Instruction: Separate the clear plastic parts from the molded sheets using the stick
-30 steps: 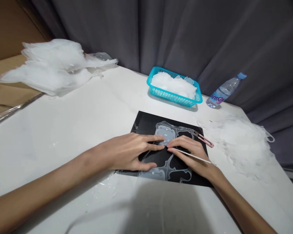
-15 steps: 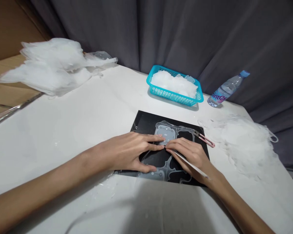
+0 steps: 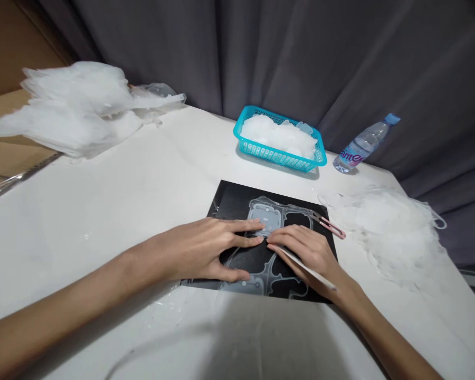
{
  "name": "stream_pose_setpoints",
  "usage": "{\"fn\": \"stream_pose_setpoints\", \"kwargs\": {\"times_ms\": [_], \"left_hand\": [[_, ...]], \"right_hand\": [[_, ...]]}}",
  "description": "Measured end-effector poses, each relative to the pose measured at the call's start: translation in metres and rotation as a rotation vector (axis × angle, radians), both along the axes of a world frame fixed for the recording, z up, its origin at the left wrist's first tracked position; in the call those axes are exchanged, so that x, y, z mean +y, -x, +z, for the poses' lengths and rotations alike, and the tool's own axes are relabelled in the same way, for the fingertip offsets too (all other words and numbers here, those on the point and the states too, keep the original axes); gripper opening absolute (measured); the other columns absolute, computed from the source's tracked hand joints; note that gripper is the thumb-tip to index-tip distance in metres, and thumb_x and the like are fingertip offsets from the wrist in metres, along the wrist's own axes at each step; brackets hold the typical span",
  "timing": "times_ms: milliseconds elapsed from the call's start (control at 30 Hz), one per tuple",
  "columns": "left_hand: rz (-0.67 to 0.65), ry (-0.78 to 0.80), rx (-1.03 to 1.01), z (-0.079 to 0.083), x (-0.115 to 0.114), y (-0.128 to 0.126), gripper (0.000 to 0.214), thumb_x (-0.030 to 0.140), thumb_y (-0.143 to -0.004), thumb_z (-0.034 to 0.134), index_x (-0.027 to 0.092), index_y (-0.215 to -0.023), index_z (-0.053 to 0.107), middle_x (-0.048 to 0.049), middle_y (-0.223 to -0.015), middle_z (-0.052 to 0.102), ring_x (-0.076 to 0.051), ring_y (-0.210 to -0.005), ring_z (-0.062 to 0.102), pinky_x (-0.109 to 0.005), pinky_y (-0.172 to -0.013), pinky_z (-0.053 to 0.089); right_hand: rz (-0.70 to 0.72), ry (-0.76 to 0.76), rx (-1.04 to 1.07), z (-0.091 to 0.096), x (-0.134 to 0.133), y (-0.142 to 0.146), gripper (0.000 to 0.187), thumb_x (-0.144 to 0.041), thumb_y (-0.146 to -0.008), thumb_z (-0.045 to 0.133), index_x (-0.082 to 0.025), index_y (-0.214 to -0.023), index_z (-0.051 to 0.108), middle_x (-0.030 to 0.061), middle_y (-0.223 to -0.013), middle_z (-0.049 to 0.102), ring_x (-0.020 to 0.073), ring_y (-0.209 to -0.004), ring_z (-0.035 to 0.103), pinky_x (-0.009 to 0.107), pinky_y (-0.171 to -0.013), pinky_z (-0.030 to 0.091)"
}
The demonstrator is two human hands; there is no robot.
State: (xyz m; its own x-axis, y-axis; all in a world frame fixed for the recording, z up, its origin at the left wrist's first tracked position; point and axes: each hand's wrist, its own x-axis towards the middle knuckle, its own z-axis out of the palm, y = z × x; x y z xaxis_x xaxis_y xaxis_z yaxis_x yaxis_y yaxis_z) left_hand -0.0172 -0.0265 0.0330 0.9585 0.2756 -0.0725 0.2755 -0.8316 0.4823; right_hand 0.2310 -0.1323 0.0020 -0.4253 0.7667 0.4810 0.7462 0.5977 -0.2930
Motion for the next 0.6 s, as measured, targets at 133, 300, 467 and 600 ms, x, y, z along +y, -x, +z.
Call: {"fn": "stream_pose_setpoints", "kwargs": {"times_ms": [133,300,467,600], "left_hand": [[0.002,-0.001,0.022,0.000,0.000,0.000,0.062,0.046,-0.096,0.072,0.026,-0.152,0.057,-0.0115,-0.166,0.042,-0.035,-0.127,0.069,-0.042,-0.106,0.056],[0.020,0.097,-0.060,-0.003,0.000,0.003,0.052,0.043,-0.098,0.069,0.034,-0.149,0.059,-0.0058,-0.169,0.041,-0.030,-0.135,0.063,-0.037,-0.109,0.052],[0.471,0.127,-0.221,-0.008,-0.011,-0.003,0.033,0.049,-0.103,0.057,0.021,-0.107,0.073,-0.0056,-0.110,0.073,-0.021,-0.094,0.070,-0.032,-0.084,0.052],[0.673,0.355,-0.162,-0.011,-0.020,-0.016,0.043,0.060,-0.097,0.059,0.021,-0.086,0.073,0.0002,-0.083,0.069,-0.017,-0.071,0.059,-0.028,-0.066,0.042]], "right_hand": [[-0.026,-0.132,-0.107,-0.009,0.001,0.003,0.010,-0.016,-0.104,0.060,-0.017,-0.110,0.069,0.0068,-0.098,0.078,0.0170,-0.085,0.074,0.029,-0.078,0.058],[-0.110,-0.109,-0.122,-0.012,0.002,0.007,0.022,-0.020,-0.106,0.058,-0.013,-0.125,0.065,0.0134,-0.111,0.075,0.0221,-0.098,0.072,0.033,-0.084,0.061],[-0.142,-0.061,-0.056,-0.009,0.001,0.013,0.024,-0.016,-0.104,0.058,-0.013,-0.127,0.065,0.0146,-0.110,0.072,0.0238,-0.098,0.069,0.037,-0.086,0.062],[-0.166,-0.106,0.058,-0.006,-0.002,0.022,0.027,-0.011,-0.102,0.058,-0.013,-0.128,0.064,0.0142,-0.108,0.071,0.0230,-0.097,0.070,0.035,-0.086,0.062]]}}
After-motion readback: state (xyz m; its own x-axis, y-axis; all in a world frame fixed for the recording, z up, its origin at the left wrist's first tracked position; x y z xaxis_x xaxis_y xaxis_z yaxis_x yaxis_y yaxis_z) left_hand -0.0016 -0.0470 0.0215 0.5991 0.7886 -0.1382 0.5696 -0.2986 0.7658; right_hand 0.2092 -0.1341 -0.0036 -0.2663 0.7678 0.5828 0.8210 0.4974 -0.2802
